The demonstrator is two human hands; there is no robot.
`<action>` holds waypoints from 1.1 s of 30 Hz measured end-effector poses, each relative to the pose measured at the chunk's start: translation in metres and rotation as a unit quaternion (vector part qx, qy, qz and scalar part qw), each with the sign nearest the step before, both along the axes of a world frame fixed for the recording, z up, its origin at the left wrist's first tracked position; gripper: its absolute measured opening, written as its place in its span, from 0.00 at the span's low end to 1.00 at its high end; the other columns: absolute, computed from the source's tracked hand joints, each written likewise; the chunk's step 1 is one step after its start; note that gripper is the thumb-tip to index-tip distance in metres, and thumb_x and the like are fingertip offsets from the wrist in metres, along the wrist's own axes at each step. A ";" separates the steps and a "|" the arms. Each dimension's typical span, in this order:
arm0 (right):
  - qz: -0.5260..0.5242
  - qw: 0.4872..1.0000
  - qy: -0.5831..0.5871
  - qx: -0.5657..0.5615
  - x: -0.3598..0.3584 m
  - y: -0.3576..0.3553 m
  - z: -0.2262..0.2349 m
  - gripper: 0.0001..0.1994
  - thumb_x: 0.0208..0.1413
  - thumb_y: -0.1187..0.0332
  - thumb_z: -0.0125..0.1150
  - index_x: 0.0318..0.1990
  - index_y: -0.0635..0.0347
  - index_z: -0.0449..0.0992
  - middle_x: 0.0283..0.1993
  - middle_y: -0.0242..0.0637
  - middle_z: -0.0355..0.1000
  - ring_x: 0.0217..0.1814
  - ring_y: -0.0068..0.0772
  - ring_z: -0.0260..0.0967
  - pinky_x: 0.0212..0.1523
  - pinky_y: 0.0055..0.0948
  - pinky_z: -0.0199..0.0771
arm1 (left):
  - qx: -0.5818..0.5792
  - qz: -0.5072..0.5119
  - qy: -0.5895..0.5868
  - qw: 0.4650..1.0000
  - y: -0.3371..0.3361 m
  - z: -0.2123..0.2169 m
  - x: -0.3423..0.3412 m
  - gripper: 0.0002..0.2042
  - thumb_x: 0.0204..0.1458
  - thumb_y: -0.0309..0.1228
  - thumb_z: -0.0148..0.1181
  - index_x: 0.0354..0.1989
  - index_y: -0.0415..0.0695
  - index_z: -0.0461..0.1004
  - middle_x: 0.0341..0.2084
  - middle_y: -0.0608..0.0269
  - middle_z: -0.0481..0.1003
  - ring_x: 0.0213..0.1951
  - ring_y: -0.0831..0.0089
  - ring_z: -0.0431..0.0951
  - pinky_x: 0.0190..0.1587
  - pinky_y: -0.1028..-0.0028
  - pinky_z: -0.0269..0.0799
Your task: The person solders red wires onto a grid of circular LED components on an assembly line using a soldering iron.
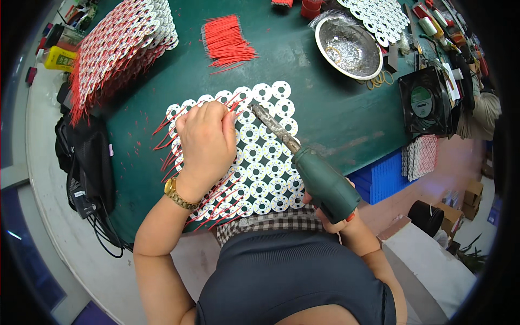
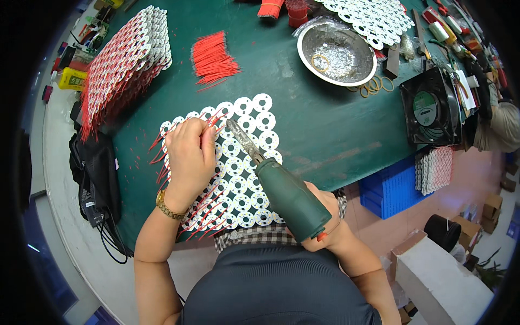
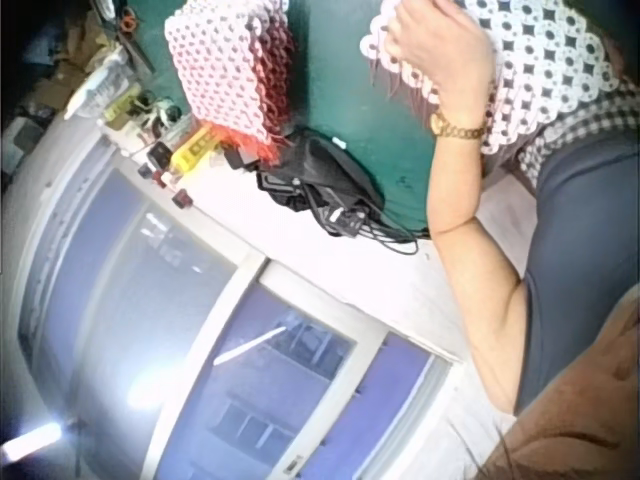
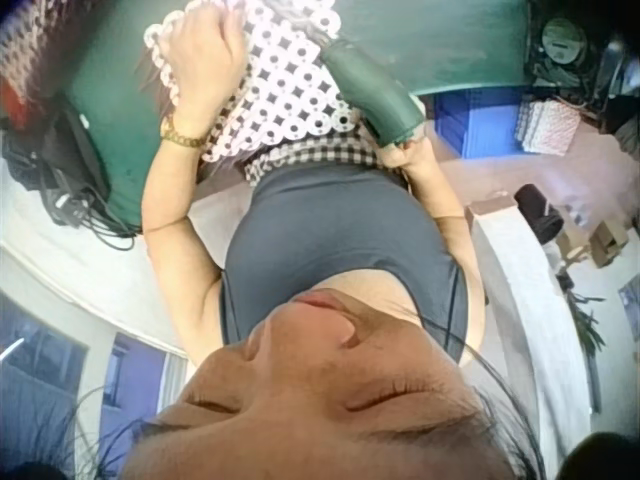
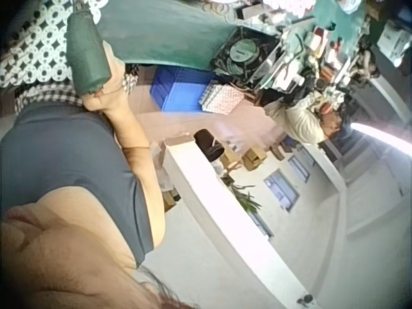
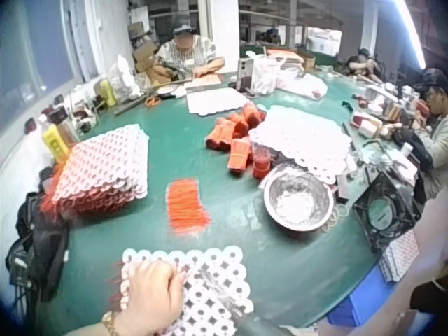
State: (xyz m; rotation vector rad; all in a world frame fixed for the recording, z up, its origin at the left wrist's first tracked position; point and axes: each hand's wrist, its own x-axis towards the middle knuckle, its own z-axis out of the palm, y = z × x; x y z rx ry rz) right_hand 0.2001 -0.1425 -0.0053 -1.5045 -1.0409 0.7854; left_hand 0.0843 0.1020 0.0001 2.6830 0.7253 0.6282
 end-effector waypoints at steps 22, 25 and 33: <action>-0.001 0.998 -0.034 0.048 0.000 0.008 0.005 0.14 0.33 0.69 0.63 0.33 0.61 0.78 0.38 0.46 0.73 0.27 0.43 0.73 0.29 0.30 0.74 | -0.018 -0.008 0.021 1.000 0.001 0.004 -0.001 0.05 0.54 0.27 0.55 0.28 0.42 0.67 0.25 0.60 0.70 0.32 0.62 0.69 0.41 0.64 0.56; -0.007 0.998 -0.034 0.044 -0.002 0.007 0.003 0.15 0.32 0.69 0.64 0.33 0.60 0.78 0.35 0.45 0.72 0.26 0.43 0.72 0.27 0.31 0.72 | -0.021 -0.005 0.021 1.000 0.001 0.004 -0.001 0.05 0.54 0.27 0.55 0.28 0.43 0.67 0.25 0.61 0.70 0.32 0.62 0.69 0.41 0.64 0.56; -0.002 0.997 -0.074 0.008 -0.002 0.009 0.006 0.16 0.30 0.69 0.64 0.33 0.61 0.77 0.33 0.42 0.71 0.25 0.42 0.69 0.26 0.31 0.71 | -0.011 -0.010 0.015 1.000 0.002 0.003 -0.001 0.05 0.53 0.27 0.56 0.28 0.43 0.68 0.24 0.61 0.71 0.32 0.63 0.70 0.41 0.64 0.57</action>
